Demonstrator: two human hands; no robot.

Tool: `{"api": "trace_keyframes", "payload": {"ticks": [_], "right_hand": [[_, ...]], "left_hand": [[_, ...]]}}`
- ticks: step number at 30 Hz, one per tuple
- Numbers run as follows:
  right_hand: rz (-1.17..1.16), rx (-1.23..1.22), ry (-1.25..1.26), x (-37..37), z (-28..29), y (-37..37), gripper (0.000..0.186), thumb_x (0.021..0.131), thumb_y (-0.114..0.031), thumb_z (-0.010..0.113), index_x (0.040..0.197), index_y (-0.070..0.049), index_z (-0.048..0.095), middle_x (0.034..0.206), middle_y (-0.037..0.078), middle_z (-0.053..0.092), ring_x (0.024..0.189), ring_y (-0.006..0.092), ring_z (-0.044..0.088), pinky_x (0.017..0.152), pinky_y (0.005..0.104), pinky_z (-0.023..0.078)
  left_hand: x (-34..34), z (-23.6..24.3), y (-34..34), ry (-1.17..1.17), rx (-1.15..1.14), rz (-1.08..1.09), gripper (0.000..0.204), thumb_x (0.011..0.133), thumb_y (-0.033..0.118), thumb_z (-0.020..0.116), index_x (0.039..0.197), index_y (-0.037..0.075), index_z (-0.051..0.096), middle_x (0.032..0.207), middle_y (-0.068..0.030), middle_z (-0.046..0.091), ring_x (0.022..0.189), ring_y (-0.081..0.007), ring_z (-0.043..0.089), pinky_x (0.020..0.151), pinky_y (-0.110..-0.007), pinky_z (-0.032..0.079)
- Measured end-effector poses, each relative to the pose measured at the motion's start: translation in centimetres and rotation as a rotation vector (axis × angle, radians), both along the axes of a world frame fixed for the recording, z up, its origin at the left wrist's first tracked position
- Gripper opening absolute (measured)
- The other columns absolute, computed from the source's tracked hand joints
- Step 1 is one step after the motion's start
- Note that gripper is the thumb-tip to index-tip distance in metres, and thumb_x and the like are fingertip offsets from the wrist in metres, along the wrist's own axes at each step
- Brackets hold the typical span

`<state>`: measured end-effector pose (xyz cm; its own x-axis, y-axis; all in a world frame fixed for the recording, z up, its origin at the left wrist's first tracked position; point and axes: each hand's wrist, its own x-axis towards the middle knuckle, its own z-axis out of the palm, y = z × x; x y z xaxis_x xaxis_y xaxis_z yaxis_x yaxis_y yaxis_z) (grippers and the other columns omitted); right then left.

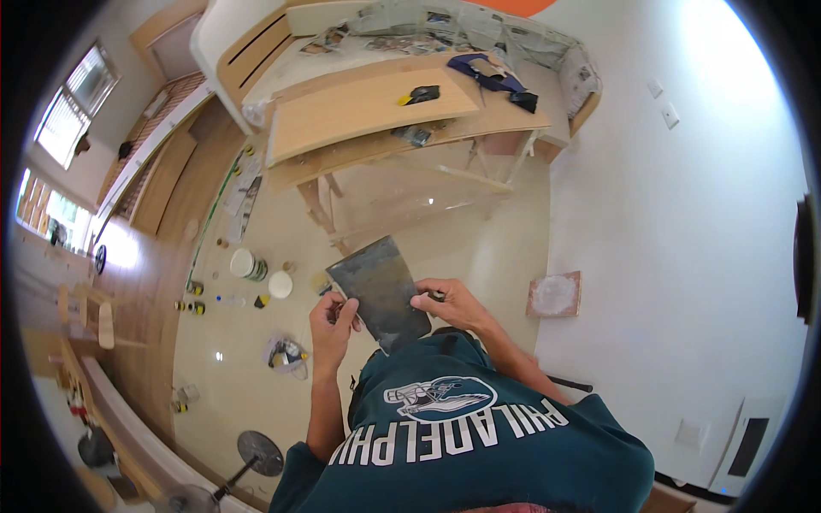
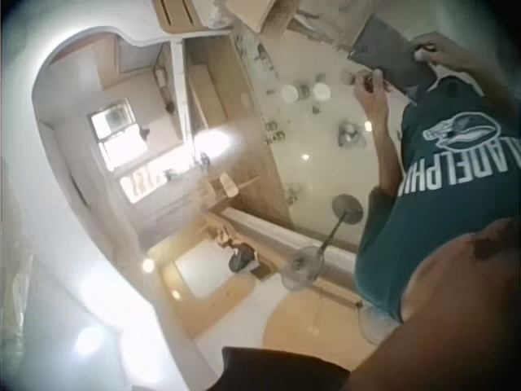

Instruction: The person prepares a cabinet door by sanding the edges and top corner with a piece of sandpaper and then fits the door into a cabinet frame under a bathroom sink.

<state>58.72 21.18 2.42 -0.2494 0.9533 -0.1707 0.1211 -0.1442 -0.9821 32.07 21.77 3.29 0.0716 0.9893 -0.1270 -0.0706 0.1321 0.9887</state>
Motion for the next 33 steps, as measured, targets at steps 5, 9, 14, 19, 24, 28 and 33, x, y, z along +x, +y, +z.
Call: {"api": "trace_keyframes", "payload": {"ticks": [5, 9, 14, 19, 24, 28, 33], "right_hand": [[-0.078, 0.004, -0.045, 0.2, -0.5, 4.2, 0.029, 0.098, -0.03, 0.075, 0.103, -0.001, 0.075, 0.077, 0.0, 0.066, 0.073, 0.0065, 0.051, 0.064, 0.0271, 0.044], [-0.101, 0.067, -0.025, 1.5, 0.3, 7.7, 0.031, 0.098, -0.032, 0.074, 0.097, -0.001, 0.075, 0.075, 0.0, 0.066, 0.072, 0.008, 0.052, 0.065, 0.0285, 0.045], [-0.159, 0.103, -0.084, 5.9, -1.1, 11.4, 0.03, 0.099, -0.031, 0.072, 0.099, -0.001, 0.075, 0.076, 0.002, 0.068, 0.072, 0.0094, 0.055, 0.067, 0.0299, 0.047], [-0.334, 0.107, -0.091, 13.5, -2.2, 15.4, 0.031, 0.1, -0.029, 0.071, 0.101, 0.001, 0.074, 0.077, 0.002, 0.067, 0.072, 0.0085, 0.056, 0.067, 0.0278, 0.048], [-0.383, -0.091, 0.11, 24.9, -3.8, 20.5, 0.029, 0.1, -0.028, 0.071, 0.105, 0.001, 0.075, 0.08, -0.003, 0.066, 0.072, 0.0066, 0.055, 0.066, 0.0249, 0.047], [-0.377, -0.079, -0.042, 34.8, -5.2, 24.3, 0.029, 0.1, -0.029, 0.072, 0.103, 0.0, 0.075, 0.079, -0.003, 0.065, 0.073, 0.0058, 0.055, 0.065, 0.0258, 0.046], [-0.36, 0.054, -0.098, 43.9, -5.4, 30.8, 0.026, 0.099, -0.027, 0.073, 0.1, -0.001, 0.074, 0.077, -0.003, 0.063, 0.071, 0.0054, 0.054, 0.064, 0.0264, 0.046]], "left_hand": [[-0.8, -0.1, 5.4, 0.087, 0.042, -0.098, 0.022, 0.099, 0.016, 0.072, 0.084, 0.005, 0.06, 0.066, 0.0003, 0.058, 0.057, -0.0072, 0.056, 0.053, -0.022, 0.038], [1.3, -1.0, 9.5, 0.049, 0.001, -0.022, 0.019, 0.099, 0.017, 0.073, 0.088, 0.005, 0.062, 0.066, -0.0001, 0.059, 0.055, -0.0077, 0.056, 0.05, -0.022, 0.035], [6.5, -0.9, 15.5, -0.095, -0.029, 0.011, 0.016, 0.098, 0.015, 0.073, 0.093, 0.005, 0.062, 0.066, -0.0006, 0.06, 0.054, -0.0087, 0.057, 0.047, -0.02, 0.035], [15.3, -1.0, 21.7, -0.059, -0.053, -0.098, 0.013, 0.098, 0.013, 0.072, 0.098, 0.002, 0.065, 0.072, -0.0014, 0.062, 0.057, -0.0083, 0.058, 0.049, -0.022, 0.039], [26.9, -3.6, 28.6, 0.022, -0.023, -0.168, 0.018, 0.098, 0.016, 0.073, 0.104, 0.0, 0.068, 0.078, -0.0007, 0.065, 0.06, -0.0086, 0.059, 0.056, -0.024, 0.046], [36.6, -3.3, 32.2, 0.001, -0.109, -0.12, 0.019, 0.098, 0.017, 0.073, 0.103, -0.001, 0.068, 0.079, -0.0016, 0.066, 0.062, -0.0091, 0.06, 0.056, -0.024, 0.045], [45.9, -3.6, 36.0, -0.021, -0.101, 0.002, 0.02, 0.099, 0.019, 0.072, 0.103, 0.0, 0.068, 0.075, -0.0005, 0.064, 0.059, -0.0075, 0.059, 0.052, -0.022, 0.041]]}}
